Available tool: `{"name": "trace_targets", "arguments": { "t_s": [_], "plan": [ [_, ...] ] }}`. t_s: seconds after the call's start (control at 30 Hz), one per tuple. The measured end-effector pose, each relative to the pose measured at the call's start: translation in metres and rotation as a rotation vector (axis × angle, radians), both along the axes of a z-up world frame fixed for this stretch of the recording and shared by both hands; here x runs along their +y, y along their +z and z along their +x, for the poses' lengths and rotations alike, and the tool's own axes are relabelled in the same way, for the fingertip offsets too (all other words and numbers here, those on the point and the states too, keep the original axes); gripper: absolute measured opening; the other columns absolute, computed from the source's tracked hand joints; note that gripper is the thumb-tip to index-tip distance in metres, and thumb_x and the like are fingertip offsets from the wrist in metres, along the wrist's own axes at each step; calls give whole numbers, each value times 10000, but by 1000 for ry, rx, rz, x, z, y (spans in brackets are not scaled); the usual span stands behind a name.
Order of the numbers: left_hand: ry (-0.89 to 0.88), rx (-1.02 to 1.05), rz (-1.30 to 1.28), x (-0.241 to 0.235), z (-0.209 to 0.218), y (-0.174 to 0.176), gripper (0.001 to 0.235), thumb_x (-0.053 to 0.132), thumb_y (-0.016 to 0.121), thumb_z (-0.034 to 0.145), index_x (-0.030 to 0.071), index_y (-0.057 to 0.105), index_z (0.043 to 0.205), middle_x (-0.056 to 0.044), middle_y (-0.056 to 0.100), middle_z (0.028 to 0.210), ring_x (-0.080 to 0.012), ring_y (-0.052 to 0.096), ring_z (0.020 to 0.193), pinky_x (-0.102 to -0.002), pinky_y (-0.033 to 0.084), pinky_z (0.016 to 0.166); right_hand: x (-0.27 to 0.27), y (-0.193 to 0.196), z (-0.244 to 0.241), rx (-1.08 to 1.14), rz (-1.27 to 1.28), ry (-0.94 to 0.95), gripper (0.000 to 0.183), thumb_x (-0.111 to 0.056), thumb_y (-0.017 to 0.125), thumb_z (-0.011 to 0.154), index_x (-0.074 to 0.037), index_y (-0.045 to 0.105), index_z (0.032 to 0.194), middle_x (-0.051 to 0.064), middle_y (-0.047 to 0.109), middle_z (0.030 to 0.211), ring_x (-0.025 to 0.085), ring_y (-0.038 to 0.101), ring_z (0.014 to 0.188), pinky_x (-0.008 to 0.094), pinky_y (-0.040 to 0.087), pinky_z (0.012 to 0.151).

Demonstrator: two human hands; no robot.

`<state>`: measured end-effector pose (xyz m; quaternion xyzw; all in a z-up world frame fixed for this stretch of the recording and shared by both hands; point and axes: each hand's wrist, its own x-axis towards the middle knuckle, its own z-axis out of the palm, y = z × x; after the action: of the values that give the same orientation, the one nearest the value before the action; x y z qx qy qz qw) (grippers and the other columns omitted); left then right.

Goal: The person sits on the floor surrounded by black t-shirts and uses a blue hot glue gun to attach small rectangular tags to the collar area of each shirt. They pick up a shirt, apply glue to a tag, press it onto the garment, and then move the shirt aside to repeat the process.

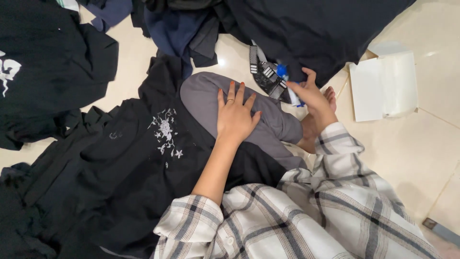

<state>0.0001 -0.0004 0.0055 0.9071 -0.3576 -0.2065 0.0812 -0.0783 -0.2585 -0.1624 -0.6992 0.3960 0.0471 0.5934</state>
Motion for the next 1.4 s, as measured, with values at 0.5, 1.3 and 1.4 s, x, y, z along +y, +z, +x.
{"name": "trace_targets", "arguments": {
  "t_s": [0.5,1.3,1.4],
  "plan": [
    [10,-12,-5,3,-1,2,543,466,551,977,181,602,1436,-165,426,1592,-363,230,1544,-631,39,1226,42,50,12,-477,278,-52,959,-189,755,995,-225,33,1624,72,494,1238,203,555,1164,334,529,998],
    [14,-4,10,4,-1,-2,572,482,537,979,191,561,1471,-145,436,1588,-340,243,1540,-609,20,1236,55,33,74,-362,421,51,506,-245,817,918,-35,595,1322,179,670,1251,341,669,1139,501,561,962],
    [21,-5,11,3,-1,-2,560,481,537,980,192,576,1458,-141,447,1581,-333,247,1539,-603,24,1238,63,8,103,-199,-3,281,587,-350,842,862,-95,611,1338,172,642,1263,351,619,1189,472,508,997]
  ]
}}
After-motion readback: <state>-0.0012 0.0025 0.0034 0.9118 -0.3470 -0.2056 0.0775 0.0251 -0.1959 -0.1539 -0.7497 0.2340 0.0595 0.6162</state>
